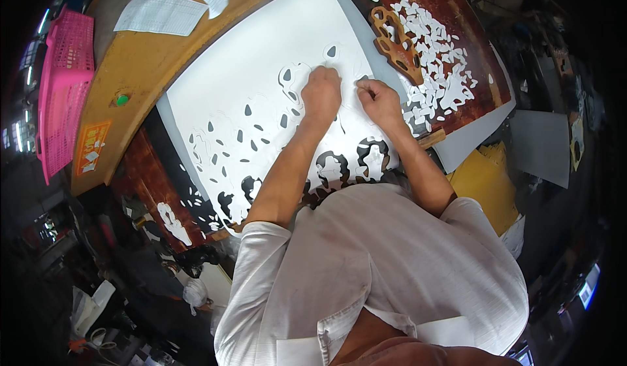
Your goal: The person repeatedly picks up white paper cutouts from a light table, aligns them with a template, and places them on a wooden board. They handle multiple cutouts one at a time, occasionally adjusting their positions before setting them down.
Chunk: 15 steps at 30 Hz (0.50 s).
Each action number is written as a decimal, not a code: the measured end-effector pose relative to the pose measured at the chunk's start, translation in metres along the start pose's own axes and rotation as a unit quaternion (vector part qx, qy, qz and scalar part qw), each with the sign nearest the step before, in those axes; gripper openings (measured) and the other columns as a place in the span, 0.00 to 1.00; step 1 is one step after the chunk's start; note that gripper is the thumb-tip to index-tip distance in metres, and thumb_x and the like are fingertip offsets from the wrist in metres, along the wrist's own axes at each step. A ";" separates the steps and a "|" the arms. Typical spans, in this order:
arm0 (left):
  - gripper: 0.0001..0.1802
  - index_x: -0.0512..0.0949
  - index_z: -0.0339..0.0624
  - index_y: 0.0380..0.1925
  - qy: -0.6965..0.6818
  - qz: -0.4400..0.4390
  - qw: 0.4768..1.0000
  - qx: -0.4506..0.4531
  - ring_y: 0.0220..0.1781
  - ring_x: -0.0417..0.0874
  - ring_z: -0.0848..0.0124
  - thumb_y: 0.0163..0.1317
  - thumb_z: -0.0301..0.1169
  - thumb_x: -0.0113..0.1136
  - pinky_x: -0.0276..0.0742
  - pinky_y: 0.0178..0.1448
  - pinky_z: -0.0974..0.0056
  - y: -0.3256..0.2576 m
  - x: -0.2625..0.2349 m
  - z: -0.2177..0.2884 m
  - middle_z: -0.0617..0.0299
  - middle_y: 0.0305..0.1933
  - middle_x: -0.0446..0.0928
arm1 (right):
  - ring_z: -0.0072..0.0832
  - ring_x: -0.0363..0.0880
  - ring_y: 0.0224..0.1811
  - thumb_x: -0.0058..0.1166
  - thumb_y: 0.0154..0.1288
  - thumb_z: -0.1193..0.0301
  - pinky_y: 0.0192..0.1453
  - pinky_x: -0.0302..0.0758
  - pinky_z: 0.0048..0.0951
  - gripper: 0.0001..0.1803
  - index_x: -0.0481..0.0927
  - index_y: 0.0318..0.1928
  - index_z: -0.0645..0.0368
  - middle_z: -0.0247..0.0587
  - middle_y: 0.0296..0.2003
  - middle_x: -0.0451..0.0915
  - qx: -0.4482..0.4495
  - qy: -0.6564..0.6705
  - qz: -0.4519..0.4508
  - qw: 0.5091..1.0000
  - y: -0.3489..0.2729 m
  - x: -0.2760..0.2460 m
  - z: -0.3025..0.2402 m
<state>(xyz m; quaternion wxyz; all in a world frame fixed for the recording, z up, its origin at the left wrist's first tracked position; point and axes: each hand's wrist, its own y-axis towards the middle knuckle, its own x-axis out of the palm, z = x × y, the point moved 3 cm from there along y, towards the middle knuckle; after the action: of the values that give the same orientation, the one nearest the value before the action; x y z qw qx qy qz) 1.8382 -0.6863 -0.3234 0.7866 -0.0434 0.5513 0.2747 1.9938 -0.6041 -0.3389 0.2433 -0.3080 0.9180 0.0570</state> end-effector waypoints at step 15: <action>0.18 0.84 0.42 0.53 -0.125 -0.229 0.965 0.041 0.57 0.84 0.49 0.63 0.27 0.67 0.82 0.62 0.52 -0.092 -0.074 0.036 0.50 0.55 0.82 | 0.19 0.85 0.36 0.61 0.77 0.64 0.42 0.81 0.22 0.18 0.87 0.53 0.69 0.37 0.37 0.89 0.084 0.014 -0.039 0.996 -0.054 -0.066 0.017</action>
<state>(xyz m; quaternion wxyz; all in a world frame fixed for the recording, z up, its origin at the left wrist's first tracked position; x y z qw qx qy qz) 1.8945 -0.7793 -0.2650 0.8922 -0.1014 0.4349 0.0677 2.0783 -0.6078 -0.3199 0.2575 -0.3230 0.9101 -0.0337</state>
